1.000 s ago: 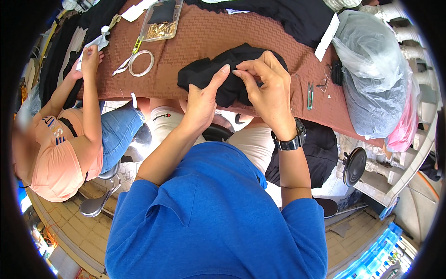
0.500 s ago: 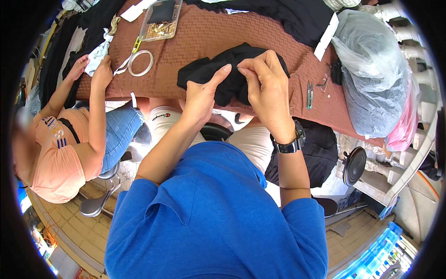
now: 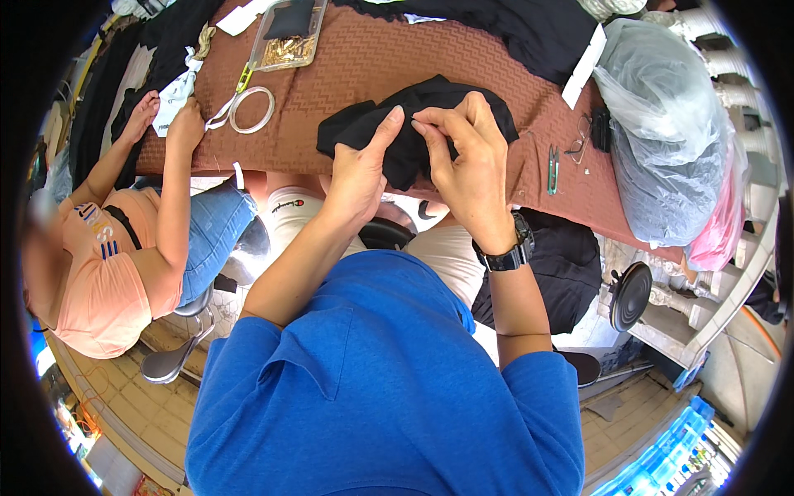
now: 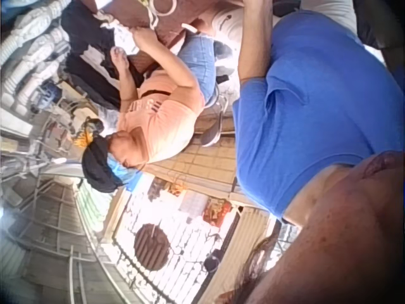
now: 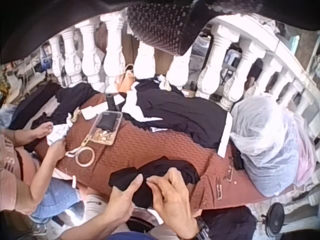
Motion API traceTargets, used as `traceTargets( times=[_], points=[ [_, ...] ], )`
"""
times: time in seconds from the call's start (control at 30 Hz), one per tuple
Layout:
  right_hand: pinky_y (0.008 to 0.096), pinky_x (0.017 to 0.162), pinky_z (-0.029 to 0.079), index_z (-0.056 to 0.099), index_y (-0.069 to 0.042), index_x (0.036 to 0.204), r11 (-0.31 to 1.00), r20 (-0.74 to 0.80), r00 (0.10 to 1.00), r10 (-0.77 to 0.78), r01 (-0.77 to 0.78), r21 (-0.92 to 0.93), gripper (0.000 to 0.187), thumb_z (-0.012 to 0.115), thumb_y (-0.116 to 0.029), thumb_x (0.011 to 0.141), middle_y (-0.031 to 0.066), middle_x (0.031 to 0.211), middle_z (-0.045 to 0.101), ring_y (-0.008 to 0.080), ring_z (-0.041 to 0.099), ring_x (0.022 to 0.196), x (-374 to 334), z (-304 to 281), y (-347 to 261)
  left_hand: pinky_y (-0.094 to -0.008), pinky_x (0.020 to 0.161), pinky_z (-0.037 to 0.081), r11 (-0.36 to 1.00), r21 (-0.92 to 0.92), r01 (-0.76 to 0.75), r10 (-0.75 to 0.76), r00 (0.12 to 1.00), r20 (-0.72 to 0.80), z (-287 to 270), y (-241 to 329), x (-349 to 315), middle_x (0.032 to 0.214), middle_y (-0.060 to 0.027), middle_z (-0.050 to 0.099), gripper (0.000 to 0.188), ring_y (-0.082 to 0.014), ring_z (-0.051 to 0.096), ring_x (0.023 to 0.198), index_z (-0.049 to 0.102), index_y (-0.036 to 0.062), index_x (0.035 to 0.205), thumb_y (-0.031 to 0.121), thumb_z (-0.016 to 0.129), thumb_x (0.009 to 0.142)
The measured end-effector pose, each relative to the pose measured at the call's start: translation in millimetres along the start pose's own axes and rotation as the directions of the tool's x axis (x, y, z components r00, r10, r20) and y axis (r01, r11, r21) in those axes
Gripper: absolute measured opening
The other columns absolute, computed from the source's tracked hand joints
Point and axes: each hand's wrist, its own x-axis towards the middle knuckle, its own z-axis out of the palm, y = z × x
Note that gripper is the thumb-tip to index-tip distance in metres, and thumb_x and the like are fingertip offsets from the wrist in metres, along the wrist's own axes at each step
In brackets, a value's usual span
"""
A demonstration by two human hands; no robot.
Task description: The person sews a white label onto a black garment using a needle and thread. They use small shears to cut the thread after finishing the stitches.
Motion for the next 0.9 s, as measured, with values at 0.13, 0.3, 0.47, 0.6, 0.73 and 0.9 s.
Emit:
traceTargets(
  times=[0.13,0.3,0.47,0.6,0.73,0.9],
  points=[
    [0.0383,0.066,0.046,0.071,0.000,0.090,1.000,-0.024,1.000,-0.006,0.007,0.008,0.014,0.074,0.004,0.077,0.0100,0.079,0.048,0.0267,0.053,0.075,0.9,1.3,0.7,-0.0272,0.080,0.054,1.000,-0.010,0.004,-0.004,1.000,-0.008,0.9,0.7,-0.5,0.106,-0.0076,0.070,0.025,-0.0131,0.067,0.094,0.069,-0.0018,0.110,0.019,0.068,0.097],
    [0.0381,0.065,0.046,0.071,0.000,0.090,1.000,-0.029,1.000,0.002,-0.002,0.027,0.014,0.074,0.005,0.077,0.0101,0.078,0.048,0.0266,0.053,0.074,-0.1,2.8,3.5,-0.0262,0.080,0.054,1.000,-0.022,0.006,-0.006,1.000,-0.010,3.4,2.7,-1.8,0.106,-0.0074,0.070,0.024,-0.0127,0.067,0.094,0.070,-0.0016,0.109,0.019,0.068,0.097],
    [0.0381,0.064,0.046,0.071,0.000,0.090,0.999,-0.022,1.000,0.013,-0.012,0.037,0.014,0.074,0.005,0.077,0.0104,0.077,0.048,0.0267,0.053,0.074,-0.1,2.2,4.2,-0.0254,0.079,0.053,1.000,0.014,-0.014,0.014,1.000,-0.007,1.2,0.1,-1.4,0.104,-0.0053,0.070,0.023,-0.0105,0.066,0.092,0.070,-0.0013,0.108,0.019,0.069,0.097],
    [0.0375,0.063,0.045,0.071,0.001,0.090,0.999,-0.015,1.000,0.012,-0.012,0.033,0.014,0.073,0.005,0.077,0.0105,0.076,0.049,0.0261,0.054,0.071,0.4,0.6,3.5,-0.0248,0.078,0.051,0.994,0.072,-0.081,0.082,0.997,-0.012,-2.2,-6.3,0.4,0.100,-0.0030,0.070,0.021,-0.0086,0.064,0.089,0.071,-0.0009,0.104,0.018,0.068,0.097],
    [0.0352,0.058,0.044,0.071,0.001,0.089,0.996,-0.011,0.999,0.038,-0.037,0.086,0.013,0.075,0.005,0.078,0.0103,0.074,0.050,0.0232,0.054,0.065,1.9,-0.5,2.0,-0.0243,0.076,0.050,0.970,0.179,-0.165,0.165,0.986,0.012,-2.4,-7.1,0.0,0.097,-0.0018,0.070,0.018,-0.0076,0.062,0.087,0.072,-0.0004,0.102,0.017,0.068,0.097],
    [0.0284,0.057,0.048,0.067,0.001,0.091,0.971,-0.052,0.989,0.140,-0.127,0.203,0.017,0.079,0.001,0.078,0.0080,0.076,0.060,0.0159,0.060,0.063,6.0,-1.2,0.1,-0.0244,0.076,0.049,0.851,0.393,-0.350,0.317,0.937,0.148,-2.4,-7.7,2.0,0.092,-0.0018,0.069,0.016,-0.0083,0.061,0.084,0.072,-0.0007,0.102,0.013,0.068,0.097]
  ],
)
